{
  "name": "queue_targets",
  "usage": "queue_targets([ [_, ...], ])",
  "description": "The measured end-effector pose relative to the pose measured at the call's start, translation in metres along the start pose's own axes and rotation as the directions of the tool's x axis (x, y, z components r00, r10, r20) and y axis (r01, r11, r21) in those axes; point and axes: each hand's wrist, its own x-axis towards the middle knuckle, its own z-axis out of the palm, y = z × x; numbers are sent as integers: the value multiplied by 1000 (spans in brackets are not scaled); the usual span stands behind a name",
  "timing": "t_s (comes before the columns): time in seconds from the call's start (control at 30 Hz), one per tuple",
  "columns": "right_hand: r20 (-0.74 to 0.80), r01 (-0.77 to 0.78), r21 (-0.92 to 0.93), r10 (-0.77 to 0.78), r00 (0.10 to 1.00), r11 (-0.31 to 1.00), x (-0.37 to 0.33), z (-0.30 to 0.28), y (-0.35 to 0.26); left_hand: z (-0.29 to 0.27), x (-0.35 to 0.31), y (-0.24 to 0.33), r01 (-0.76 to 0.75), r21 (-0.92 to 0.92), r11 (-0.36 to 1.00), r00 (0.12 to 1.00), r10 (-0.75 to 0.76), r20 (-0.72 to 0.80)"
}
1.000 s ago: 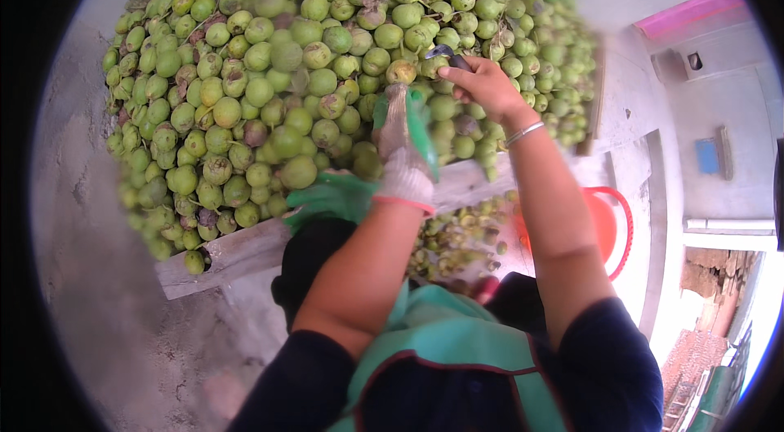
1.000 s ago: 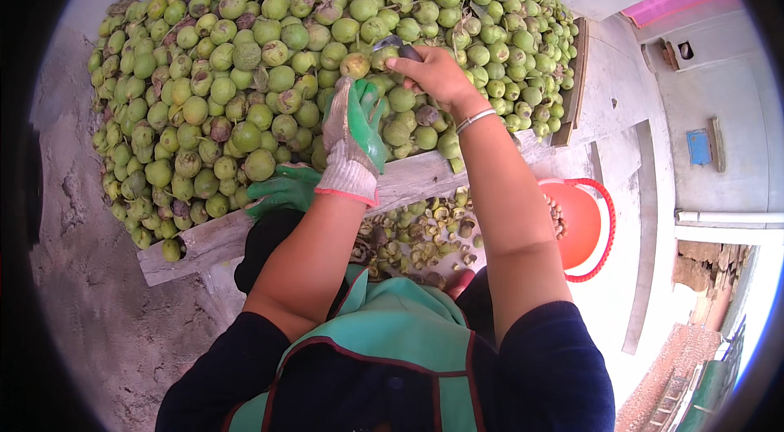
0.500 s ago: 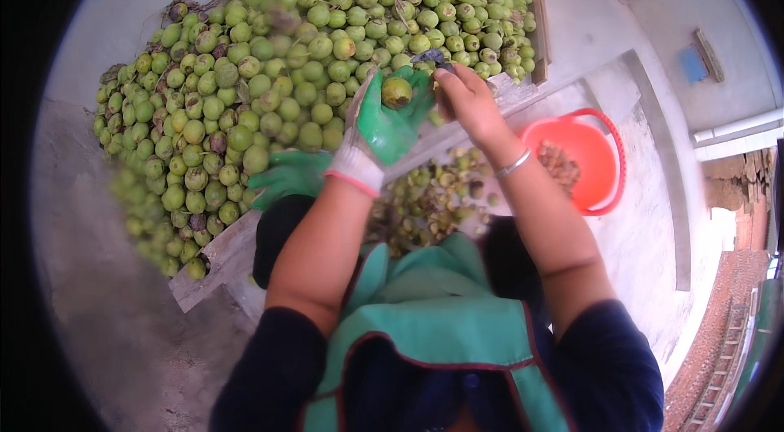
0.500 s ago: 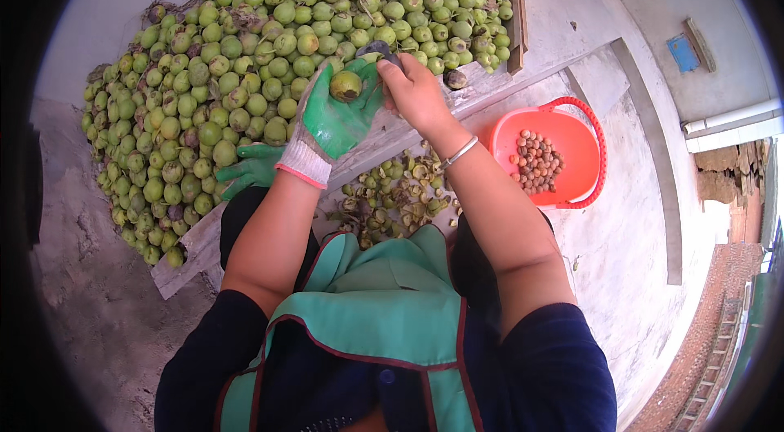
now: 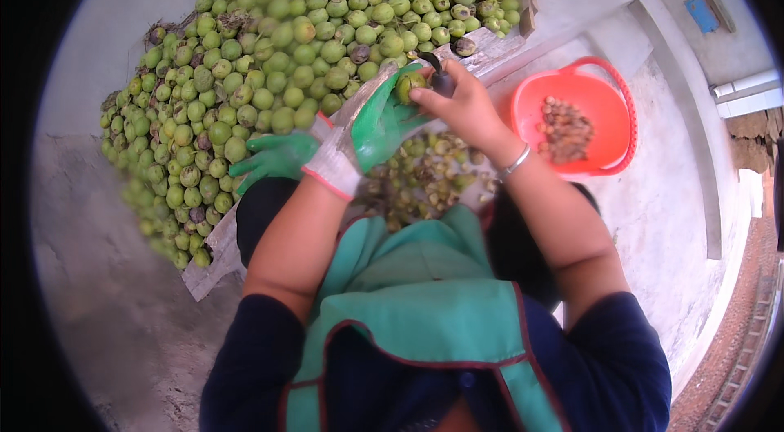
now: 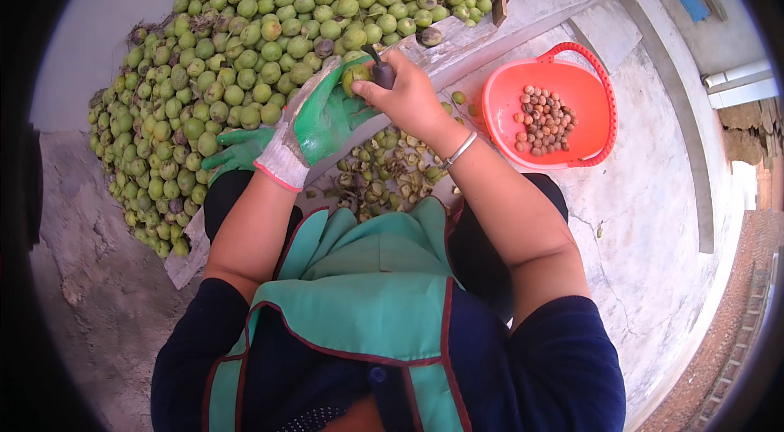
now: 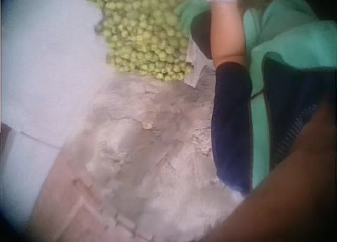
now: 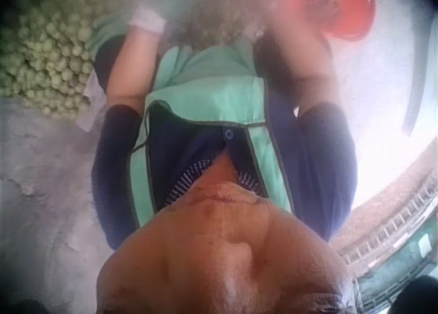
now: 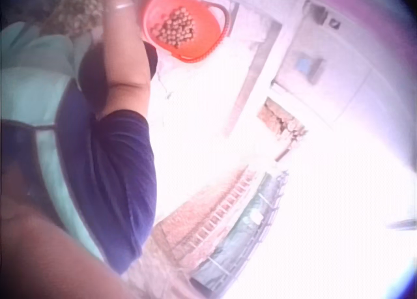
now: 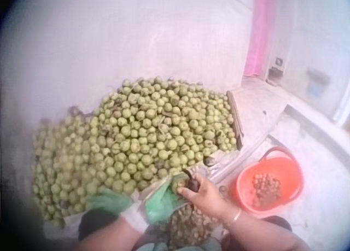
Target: The person peels the green skin from fruit using a small knife. The person reaches into a pile of green fruit, picks one up, removes the skin with the knife, and places the peeled fruit into a red bucket.
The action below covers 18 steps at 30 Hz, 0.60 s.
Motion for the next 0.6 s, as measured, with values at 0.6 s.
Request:
queue_targets([
  [0.6, 130, -194, 123, 178, 975, 973, -33, -15, -36, -9, 4, -5, -49, -110, 993, 996, 57, 69],
])
